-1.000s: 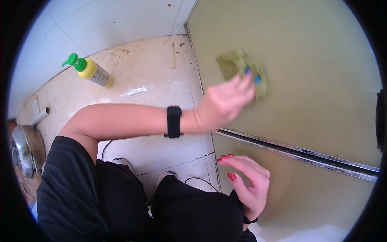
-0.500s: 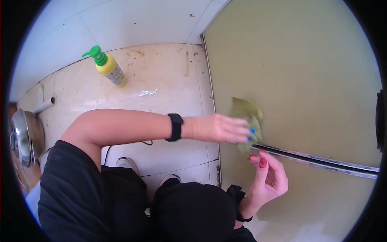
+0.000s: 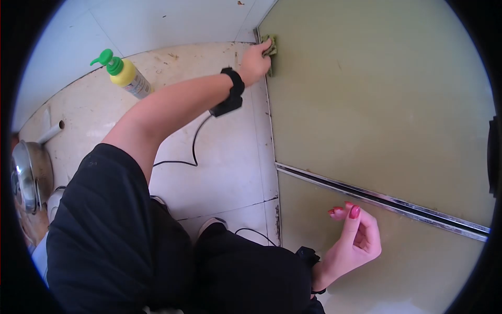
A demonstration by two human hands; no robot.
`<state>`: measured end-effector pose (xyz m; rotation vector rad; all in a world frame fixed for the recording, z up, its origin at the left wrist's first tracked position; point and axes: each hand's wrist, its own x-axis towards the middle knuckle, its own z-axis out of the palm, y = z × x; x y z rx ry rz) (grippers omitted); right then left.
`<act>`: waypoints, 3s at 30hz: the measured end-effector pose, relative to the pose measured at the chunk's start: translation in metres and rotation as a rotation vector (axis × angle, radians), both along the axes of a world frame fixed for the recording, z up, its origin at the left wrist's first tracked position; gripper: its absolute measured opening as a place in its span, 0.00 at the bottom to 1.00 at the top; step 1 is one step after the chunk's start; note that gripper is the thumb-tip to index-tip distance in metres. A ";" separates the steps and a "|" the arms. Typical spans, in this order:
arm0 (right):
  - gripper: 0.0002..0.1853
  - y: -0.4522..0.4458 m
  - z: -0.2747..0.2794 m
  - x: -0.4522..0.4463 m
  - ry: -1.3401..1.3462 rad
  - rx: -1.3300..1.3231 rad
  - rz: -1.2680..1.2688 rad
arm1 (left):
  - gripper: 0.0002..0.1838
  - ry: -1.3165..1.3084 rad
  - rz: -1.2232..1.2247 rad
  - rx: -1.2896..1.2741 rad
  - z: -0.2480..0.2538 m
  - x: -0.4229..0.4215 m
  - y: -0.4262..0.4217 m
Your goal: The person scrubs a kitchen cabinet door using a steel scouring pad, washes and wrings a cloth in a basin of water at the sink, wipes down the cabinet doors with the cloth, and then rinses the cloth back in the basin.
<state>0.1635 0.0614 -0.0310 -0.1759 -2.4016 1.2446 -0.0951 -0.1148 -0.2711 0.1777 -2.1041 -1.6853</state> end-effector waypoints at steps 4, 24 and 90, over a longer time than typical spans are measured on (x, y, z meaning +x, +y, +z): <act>0.04 0.006 0.003 0.001 -0.070 -0.043 0.106 | 0.25 -0.195 0.001 0.002 0.013 0.036 0.034; 0.03 0.008 -0.005 0.002 -0.135 -0.095 0.143 | 0.23 -0.923 -0.182 0.771 0.193 0.169 0.092; 0.03 0.015 -0.024 -0.016 -0.222 -0.099 0.298 | 0.12 0.412 -0.199 -0.060 0.130 0.144 0.069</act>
